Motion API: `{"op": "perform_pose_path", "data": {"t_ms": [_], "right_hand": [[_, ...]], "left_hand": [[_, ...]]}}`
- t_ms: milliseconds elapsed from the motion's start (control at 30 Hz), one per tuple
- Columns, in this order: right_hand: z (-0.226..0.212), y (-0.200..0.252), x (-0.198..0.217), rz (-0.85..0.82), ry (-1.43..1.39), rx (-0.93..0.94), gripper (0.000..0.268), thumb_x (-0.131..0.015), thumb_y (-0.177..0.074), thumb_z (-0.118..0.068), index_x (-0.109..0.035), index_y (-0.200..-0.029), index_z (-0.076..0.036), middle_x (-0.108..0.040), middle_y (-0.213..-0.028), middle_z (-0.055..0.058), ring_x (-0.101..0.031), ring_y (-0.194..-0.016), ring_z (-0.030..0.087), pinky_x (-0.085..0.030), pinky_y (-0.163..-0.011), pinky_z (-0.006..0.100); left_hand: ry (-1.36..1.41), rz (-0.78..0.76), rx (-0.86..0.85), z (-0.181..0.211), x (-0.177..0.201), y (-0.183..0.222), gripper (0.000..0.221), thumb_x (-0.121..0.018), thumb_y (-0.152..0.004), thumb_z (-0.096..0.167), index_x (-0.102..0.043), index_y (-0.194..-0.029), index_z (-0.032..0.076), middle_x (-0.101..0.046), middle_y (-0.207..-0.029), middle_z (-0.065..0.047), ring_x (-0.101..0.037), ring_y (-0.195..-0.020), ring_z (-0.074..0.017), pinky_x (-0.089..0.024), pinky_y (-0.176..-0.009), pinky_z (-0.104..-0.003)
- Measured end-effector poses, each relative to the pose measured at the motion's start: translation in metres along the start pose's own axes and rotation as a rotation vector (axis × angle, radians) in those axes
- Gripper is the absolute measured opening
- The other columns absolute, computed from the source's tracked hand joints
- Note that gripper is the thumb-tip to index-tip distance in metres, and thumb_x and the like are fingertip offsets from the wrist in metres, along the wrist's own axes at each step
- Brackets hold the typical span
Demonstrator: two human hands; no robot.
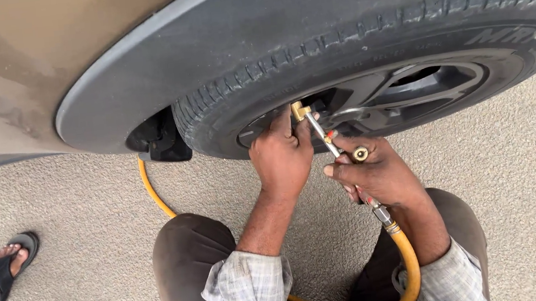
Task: Checking tire pressure and inflating car tires using an air hose and gauge.
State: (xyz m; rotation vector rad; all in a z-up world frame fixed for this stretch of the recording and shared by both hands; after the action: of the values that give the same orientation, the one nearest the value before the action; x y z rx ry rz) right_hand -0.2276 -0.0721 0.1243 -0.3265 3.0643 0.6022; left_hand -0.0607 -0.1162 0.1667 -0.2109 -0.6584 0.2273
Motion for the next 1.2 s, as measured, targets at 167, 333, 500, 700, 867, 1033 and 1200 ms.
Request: {"op": "perform_pose_path", "data": {"t_ms": [167, 333, 500, 700, 867, 1033, 1200], "right_hand": [[-0.012, 0.000, -0.005, -0.020, -0.018, 0.041, 0.033, -0.076, -0.079, -0.001, -0.074, -0.111, -0.007, -0.056, -0.059, -0.005, -0.054, -0.043, 0.004, -0.047, -0.038, 0.023], [-0.010, 0.004, -0.004, 0.004, -0.004, -0.026, 0.022, -0.077, -0.084, 0.000, -0.072, -0.105, 0.003, -0.059, -0.058, -0.001, -0.053, -0.042, 0.006, -0.043, -0.036, 0.023], [-0.013, 0.004, -0.005, 0.015, 0.031, -0.037, 0.030, -0.077, -0.083, -0.001, -0.073, -0.114, 0.001, -0.059, -0.056, -0.001, -0.054, -0.042, 0.005, -0.043, -0.036, 0.022], [-0.022, 0.008, -0.008, 0.050, 0.014, -0.047, 0.052, -0.076, -0.081, 0.000, -0.068, -0.133, -0.003, -0.058, -0.058, -0.003, -0.054, -0.043, 0.004, -0.043, -0.037, 0.021], [-0.025, 0.008, -0.009, 0.041, 0.054, -0.035, 0.057, -0.075, -0.082, 0.000, -0.066, -0.138, -0.006, -0.056, -0.053, -0.001, -0.051, -0.039, 0.004, -0.040, -0.035, 0.020], [-0.011, 0.005, 0.001, 0.048, 0.032, -0.010, 0.041, -0.077, -0.085, -0.001, -0.070, -0.125, 0.003, -0.060, -0.056, 0.002, -0.052, -0.038, 0.006, -0.043, -0.035, 0.021], [-0.018, 0.006, -0.005, 0.056, 0.035, -0.010, 0.041, -0.077, -0.083, -0.002, -0.071, -0.124, -0.001, -0.060, -0.055, 0.001, -0.052, -0.038, 0.004, -0.042, -0.034, 0.020]], "left_hand": [[0.037, 0.018, -0.004, 0.001, 0.004, 0.000, 0.036, -0.075, -0.089, 0.016, -0.071, -0.124, 0.007, -0.076, -0.084, -0.013, -0.076, -0.072, -0.0287, -0.058, -0.062, -0.040], [-0.007, 0.038, -0.023, -0.002, 0.001, 0.002, 0.038, -0.074, -0.089, 0.019, -0.070, -0.125, 0.006, -0.077, -0.091, -0.013, -0.076, -0.078, -0.0307, -0.058, -0.067, -0.042], [-0.008, 0.008, -0.017, 0.000, 0.000, 0.001, 0.040, -0.072, -0.092, 0.021, -0.068, -0.128, 0.005, -0.078, -0.097, -0.011, -0.077, -0.080, -0.0273, -0.060, -0.070, -0.040], [-0.008, -0.022, -0.004, -0.004, -0.007, 0.002, 0.040, -0.071, -0.093, 0.022, -0.067, -0.129, 0.004, -0.078, -0.099, -0.010, -0.078, -0.079, -0.0250, -0.061, -0.069, -0.038], [-0.018, -0.002, -0.030, -0.004, -0.008, 0.002, 0.038, -0.071, -0.094, 0.021, -0.067, -0.127, 0.003, -0.078, -0.100, -0.010, -0.078, -0.080, -0.0243, -0.062, -0.070, -0.038], [-0.009, 0.010, -0.036, -0.003, -0.007, 0.002, 0.038, -0.070, -0.092, 0.018, -0.067, -0.126, 0.002, -0.079, -0.095, -0.010, -0.078, -0.079, -0.0237, -0.062, -0.068, -0.037], [0.003, -0.047, -0.005, -0.004, -0.009, 0.001, 0.036, -0.069, -0.094, 0.018, -0.067, -0.126, 0.001, -0.078, -0.092, -0.010, -0.078, -0.074, -0.0203, -0.062, -0.064, -0.034]]}}
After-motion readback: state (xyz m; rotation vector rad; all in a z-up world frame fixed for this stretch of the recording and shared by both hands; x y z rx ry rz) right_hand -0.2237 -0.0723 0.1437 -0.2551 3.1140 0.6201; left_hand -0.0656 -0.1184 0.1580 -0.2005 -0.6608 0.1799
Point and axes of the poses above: each hand's wrist, its own y-axis away from the middle knuckle, its own x-axis out of the back of the hand, z = x × y, the point moved 9 cm from there along -y, towards the middle knuckle
